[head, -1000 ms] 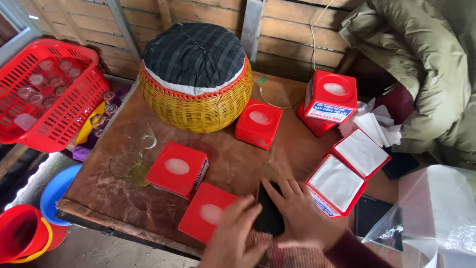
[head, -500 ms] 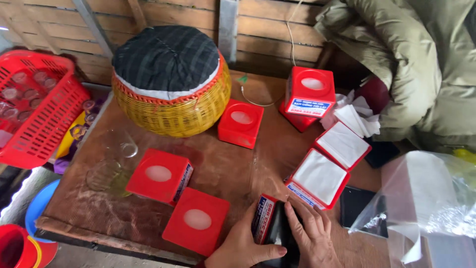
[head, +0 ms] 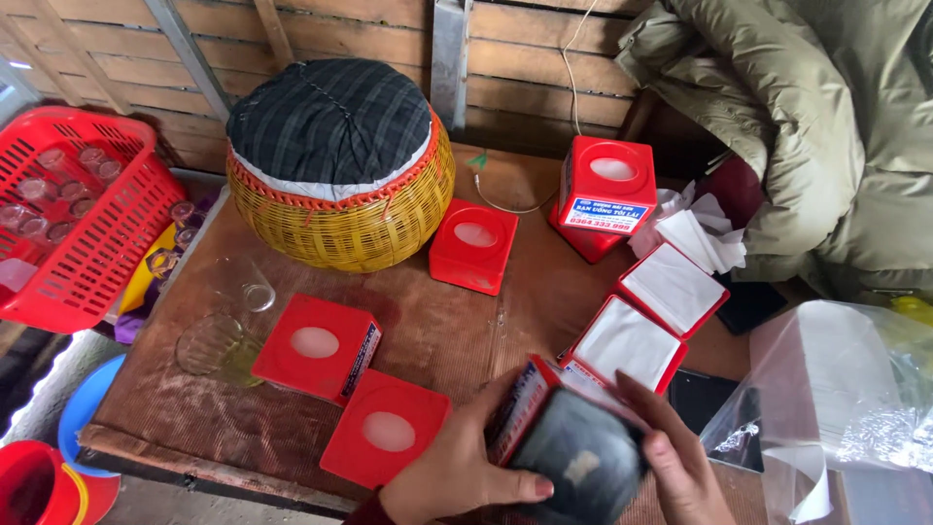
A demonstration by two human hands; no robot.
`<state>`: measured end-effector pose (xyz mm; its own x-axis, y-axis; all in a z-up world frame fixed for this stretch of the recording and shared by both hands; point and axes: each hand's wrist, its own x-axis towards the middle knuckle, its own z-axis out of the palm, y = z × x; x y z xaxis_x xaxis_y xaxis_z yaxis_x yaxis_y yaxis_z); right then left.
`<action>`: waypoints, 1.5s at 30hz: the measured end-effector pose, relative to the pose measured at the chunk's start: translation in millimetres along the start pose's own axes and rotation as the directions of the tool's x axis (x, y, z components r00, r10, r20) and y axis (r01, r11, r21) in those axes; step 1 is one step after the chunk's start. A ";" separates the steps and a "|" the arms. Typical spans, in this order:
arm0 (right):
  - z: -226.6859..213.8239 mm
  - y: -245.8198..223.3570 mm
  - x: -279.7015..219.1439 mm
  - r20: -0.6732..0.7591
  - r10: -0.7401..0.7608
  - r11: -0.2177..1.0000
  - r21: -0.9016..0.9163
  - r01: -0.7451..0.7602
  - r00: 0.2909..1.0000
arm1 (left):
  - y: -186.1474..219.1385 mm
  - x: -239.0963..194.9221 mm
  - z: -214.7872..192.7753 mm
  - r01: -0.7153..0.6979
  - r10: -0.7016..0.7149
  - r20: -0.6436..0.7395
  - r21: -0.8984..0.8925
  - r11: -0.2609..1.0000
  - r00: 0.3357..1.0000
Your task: The person takes folded white tissues from a plastic-wrapped stack and places them into small red tissue boxes. They then close the boxes and stack them on the table.
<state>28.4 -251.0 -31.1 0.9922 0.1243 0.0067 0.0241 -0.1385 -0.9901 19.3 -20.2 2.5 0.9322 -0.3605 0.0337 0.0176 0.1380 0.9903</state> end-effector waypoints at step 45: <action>20.9 15.2 -18.9 0.102 0.092 0.696 0.704 -0.138 0.990 | -0.1 -7.5 28.8 0.099 -0.168 -0.217 -0.295 0.950 0.962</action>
<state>7.4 -234.8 -49.2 0.9725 0.2108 -0.0991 -0.2058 0.5785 -0.7893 1.9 -44.1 6.1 0.9719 -0.1700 -0.1630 0.2160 0.3674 0.9046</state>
